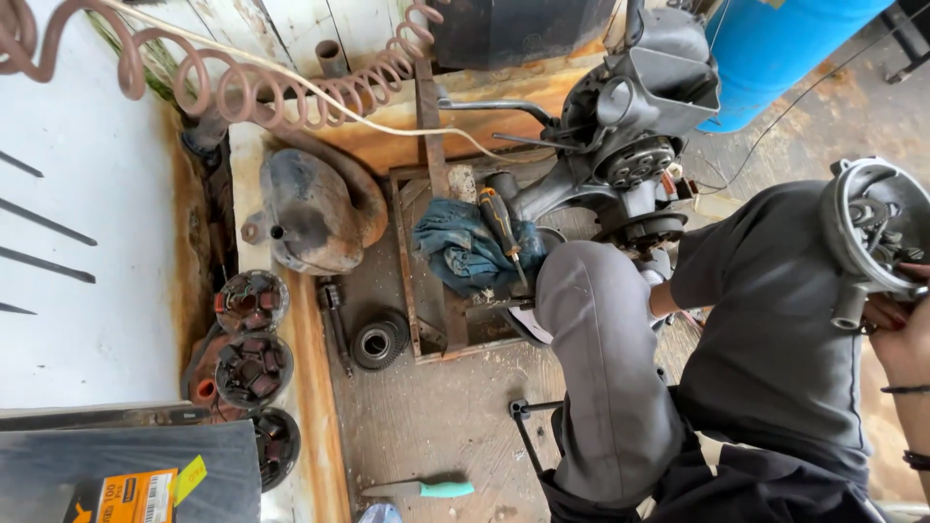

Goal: Disassembling and inspecting motorcycle engine components using hand tools

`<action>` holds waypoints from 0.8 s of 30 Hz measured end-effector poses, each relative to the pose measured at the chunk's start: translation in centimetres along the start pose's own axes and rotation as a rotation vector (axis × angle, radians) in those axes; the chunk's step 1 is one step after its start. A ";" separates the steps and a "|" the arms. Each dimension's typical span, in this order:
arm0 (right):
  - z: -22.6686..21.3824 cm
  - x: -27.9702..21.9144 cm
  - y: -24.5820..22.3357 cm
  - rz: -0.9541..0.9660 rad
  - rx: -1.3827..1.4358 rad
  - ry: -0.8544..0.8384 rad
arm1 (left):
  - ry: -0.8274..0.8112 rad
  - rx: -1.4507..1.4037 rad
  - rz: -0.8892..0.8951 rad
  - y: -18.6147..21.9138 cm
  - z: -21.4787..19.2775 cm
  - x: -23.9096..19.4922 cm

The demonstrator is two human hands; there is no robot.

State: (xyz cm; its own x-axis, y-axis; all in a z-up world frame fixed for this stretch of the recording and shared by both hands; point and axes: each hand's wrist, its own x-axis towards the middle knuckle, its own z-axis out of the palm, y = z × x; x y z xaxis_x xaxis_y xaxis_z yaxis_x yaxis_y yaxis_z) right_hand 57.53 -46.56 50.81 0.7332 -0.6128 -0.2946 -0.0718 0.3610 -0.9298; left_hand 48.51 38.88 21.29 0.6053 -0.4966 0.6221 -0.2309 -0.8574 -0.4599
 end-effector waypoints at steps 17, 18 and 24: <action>9.7 -8.3 -0.7 -0.083 -0.060 0.031 | 0.237 0.207 0.191 -3.6 -2.7 -1.1; 9.5 -8.1 -0.5 -0.075 -0.049 0.010 | 0.247 0.219 0.210 -4.2 -2.8 -1.4; 9.0 -7.8 -0.1 -0.048 -0.011 0.015 | 0.308 0.291 0.312 -5.6 -4.0 -2.0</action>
State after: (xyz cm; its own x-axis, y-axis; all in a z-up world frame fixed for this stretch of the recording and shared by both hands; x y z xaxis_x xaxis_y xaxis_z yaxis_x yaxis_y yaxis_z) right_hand 57.88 -35.47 55.19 0.7255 -0.6400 -0.2531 -0.0447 0.3232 -0.9453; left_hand 45.55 44.18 25.20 0.2794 -0.7766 0.5646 -0.1172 -0.6112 -0.7827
